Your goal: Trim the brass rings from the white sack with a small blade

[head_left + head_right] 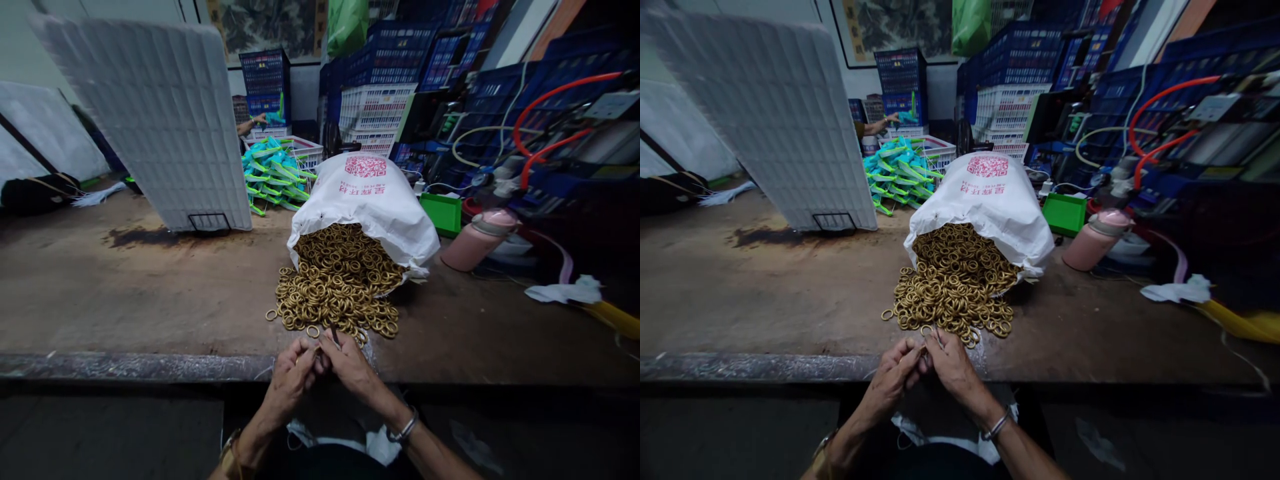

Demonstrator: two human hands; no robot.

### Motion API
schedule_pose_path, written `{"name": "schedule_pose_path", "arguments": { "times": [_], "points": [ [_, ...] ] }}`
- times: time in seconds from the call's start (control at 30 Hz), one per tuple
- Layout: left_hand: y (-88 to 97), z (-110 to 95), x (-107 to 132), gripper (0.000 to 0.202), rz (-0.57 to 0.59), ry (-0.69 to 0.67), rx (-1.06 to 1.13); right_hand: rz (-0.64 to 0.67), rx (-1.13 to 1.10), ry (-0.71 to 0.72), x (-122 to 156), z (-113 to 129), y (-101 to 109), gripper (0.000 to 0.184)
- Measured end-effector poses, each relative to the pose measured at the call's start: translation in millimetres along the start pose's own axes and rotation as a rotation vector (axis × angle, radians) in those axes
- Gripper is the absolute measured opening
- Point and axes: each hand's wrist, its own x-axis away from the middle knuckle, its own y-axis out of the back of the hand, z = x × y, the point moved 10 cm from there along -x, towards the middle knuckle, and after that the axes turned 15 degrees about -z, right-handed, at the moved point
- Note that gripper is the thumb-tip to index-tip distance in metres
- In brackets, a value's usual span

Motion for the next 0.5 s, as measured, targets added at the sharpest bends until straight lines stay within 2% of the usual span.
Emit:
{"name": "schedule_pose_path", "arguments": {
  "times": [0.1, 0.2, 0.3, 0.37, 0.43, 0.5],
  "points": [
    [-4.0, -2, 2, 0.034, 0.038, -0.021, 0.024, 0.067, -0.085, -0.05, 1, 0, -5, 0.036],
    [-1.2, -6, 5, 0.032, 0.037, -0.04, 0.032, 0.005, -0.035, -0.02, -2, 2, 7, 0.029],
    [3.3, -10, 6, 0.03, 0.027, -0.05, 0.032, -0.102, 0.195, 0.145, -1, 13, 22, 0.019],
    [4.8, -12, 7, 0.031, 0.025, -0.066, 0.023, -0.076, 0.372, 0.301, 6, 24, 19, 0.013],
    [5.5, -13, 8, 0.033, 0.018, -0.074, 0.011, -0.007, 0.526, 0.408, 14, 28, 10, 0.023],
    [5.7, -11, 9, 0.036, 0.009, -0.064, 0.006, 0.052, 0.635, 0.442, 19, 26, 1, 0.035]
  ]
}}
